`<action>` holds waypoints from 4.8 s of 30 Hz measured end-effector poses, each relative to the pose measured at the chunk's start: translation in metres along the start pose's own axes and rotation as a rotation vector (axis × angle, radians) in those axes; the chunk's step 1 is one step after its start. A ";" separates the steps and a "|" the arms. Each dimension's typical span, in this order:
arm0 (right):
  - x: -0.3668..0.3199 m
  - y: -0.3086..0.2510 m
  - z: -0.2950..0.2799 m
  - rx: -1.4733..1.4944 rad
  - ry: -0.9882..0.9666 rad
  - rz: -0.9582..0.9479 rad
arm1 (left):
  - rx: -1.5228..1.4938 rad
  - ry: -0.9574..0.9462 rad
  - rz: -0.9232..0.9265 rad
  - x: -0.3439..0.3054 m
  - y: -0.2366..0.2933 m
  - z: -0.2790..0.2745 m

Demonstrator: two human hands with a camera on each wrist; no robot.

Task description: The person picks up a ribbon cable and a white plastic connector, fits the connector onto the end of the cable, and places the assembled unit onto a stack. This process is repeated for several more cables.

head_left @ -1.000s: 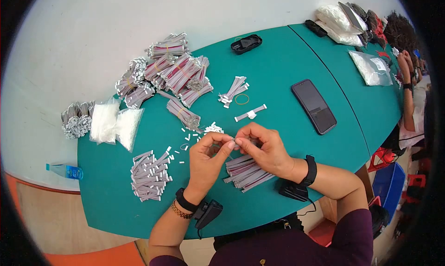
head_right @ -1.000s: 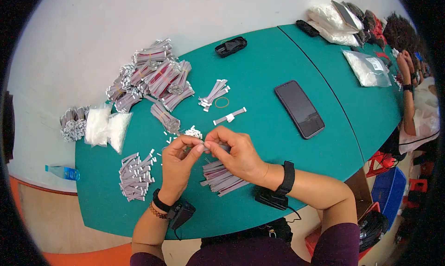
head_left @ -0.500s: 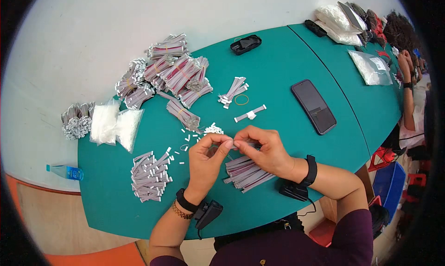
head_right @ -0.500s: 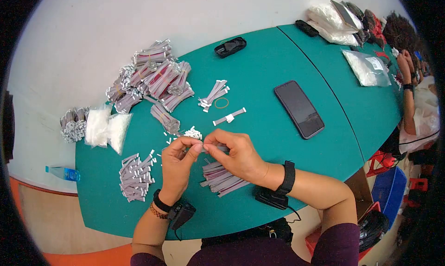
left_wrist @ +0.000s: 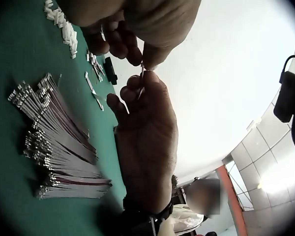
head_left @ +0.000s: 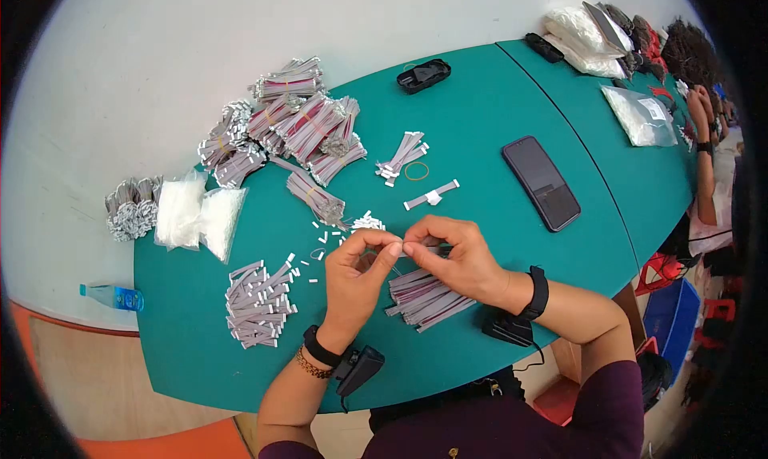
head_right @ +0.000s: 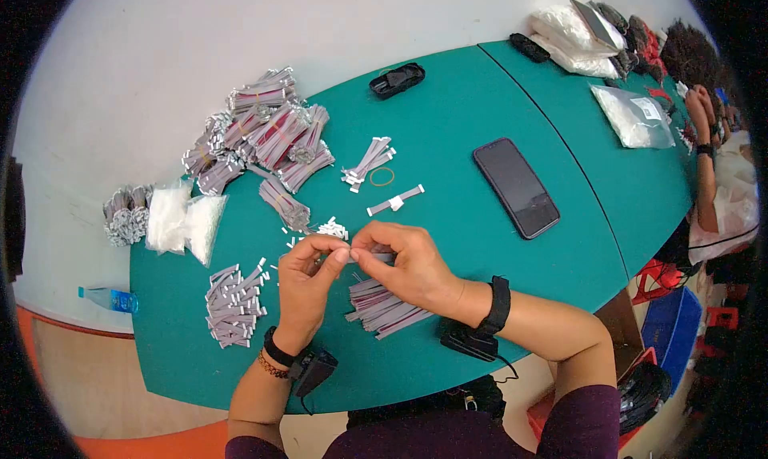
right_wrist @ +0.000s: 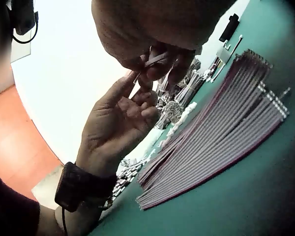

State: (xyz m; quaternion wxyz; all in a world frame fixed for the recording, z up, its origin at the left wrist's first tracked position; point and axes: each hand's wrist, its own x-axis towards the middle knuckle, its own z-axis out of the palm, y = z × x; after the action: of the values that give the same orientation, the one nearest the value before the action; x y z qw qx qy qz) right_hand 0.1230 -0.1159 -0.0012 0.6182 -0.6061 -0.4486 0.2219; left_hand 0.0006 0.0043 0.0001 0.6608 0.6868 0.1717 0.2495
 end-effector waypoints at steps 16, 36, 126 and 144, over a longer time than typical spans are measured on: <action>0.001 0.000 -0.002 0.122 0.019 0.049 | -0.142 -0.115 -0.156 0.002 -0.002 0.000; 0.001 -0.009 -0.005 0.298 -0.159 0.246 | -0.447 -0.210 -0.357 0.002 0.001 -0.006; 0.005 0.011 -0.018 -0.639 -0.498 -0.174 | 1.265 0.387 0.035 -0.063 0.037 -0.173; 0.015 -0.012 -0.029 -0.311 -0.549 0.051 | 1.153 -0.086 0.208 0.008 0.002 -0.048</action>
State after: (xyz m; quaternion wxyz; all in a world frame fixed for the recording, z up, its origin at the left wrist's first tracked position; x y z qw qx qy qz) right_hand 0.1510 -0.1212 0.0185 0.3684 -0.6219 -0.6118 0.3214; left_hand -0.0204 0.0485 0.0029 0.1587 0.9581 0.1845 0.1513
